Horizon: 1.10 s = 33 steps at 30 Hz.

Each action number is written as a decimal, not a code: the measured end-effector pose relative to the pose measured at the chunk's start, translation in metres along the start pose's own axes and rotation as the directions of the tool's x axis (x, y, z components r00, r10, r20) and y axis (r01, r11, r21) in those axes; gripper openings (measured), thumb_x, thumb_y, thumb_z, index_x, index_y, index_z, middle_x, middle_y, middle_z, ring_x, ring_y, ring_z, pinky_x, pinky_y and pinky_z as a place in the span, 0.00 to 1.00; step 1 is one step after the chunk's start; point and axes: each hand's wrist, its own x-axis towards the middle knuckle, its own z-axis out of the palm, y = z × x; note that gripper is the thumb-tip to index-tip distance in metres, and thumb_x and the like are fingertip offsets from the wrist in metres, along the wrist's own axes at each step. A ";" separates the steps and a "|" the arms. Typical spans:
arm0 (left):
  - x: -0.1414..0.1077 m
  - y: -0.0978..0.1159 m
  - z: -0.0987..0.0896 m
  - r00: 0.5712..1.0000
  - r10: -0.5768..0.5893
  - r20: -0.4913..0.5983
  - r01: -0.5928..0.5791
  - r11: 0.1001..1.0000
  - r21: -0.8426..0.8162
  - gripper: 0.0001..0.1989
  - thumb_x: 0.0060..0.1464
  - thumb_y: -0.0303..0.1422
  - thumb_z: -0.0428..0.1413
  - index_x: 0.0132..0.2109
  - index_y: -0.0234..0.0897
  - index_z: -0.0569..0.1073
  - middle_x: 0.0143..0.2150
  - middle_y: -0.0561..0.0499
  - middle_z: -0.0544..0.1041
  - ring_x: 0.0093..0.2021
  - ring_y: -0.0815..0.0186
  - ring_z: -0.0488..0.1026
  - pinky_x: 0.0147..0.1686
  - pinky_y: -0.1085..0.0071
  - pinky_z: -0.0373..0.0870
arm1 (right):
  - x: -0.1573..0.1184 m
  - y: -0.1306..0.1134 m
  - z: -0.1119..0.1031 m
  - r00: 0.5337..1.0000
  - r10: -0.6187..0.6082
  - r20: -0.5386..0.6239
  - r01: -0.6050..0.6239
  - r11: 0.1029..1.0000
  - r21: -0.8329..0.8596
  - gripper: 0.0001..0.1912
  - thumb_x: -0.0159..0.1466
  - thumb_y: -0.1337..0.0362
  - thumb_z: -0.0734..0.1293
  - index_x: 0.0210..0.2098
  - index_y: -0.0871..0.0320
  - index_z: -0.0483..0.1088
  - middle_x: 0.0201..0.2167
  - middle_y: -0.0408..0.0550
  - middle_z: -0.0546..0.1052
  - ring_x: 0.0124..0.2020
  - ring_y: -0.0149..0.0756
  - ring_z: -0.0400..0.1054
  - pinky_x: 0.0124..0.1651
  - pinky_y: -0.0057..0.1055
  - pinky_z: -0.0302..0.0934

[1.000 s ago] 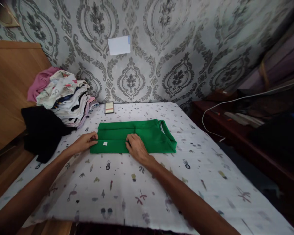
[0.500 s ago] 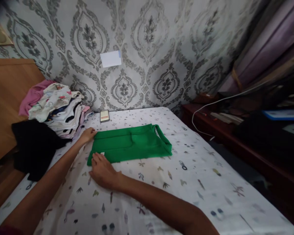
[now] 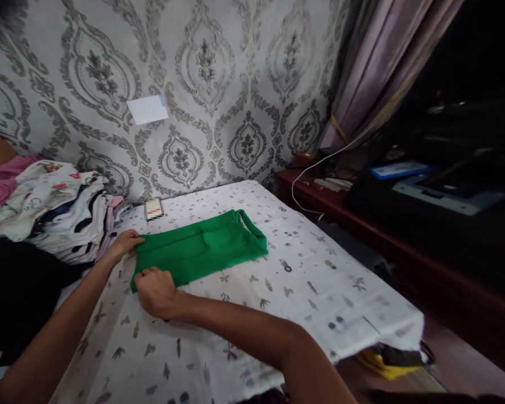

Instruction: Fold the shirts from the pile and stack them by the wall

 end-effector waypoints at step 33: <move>0.042 0.219 0.171 0.786 0.503 0.360 -0.445 0.864 -0.237 0.16 0.44 0.45 0.61 0.25 0.38 0.67 0.20 0.59 0.63 0.24 0.69 0.61 0.27 0.72 0.57 | -0.153 0.183 -0.080 0.594 0.798 0.098 0.047 -0.157 0.987 0.15 0.50 0.77 0.67 0.35 0.57 0.65 0.21 0.34 0.66 0.20 0.30 0.70 0.25 0.28 0.71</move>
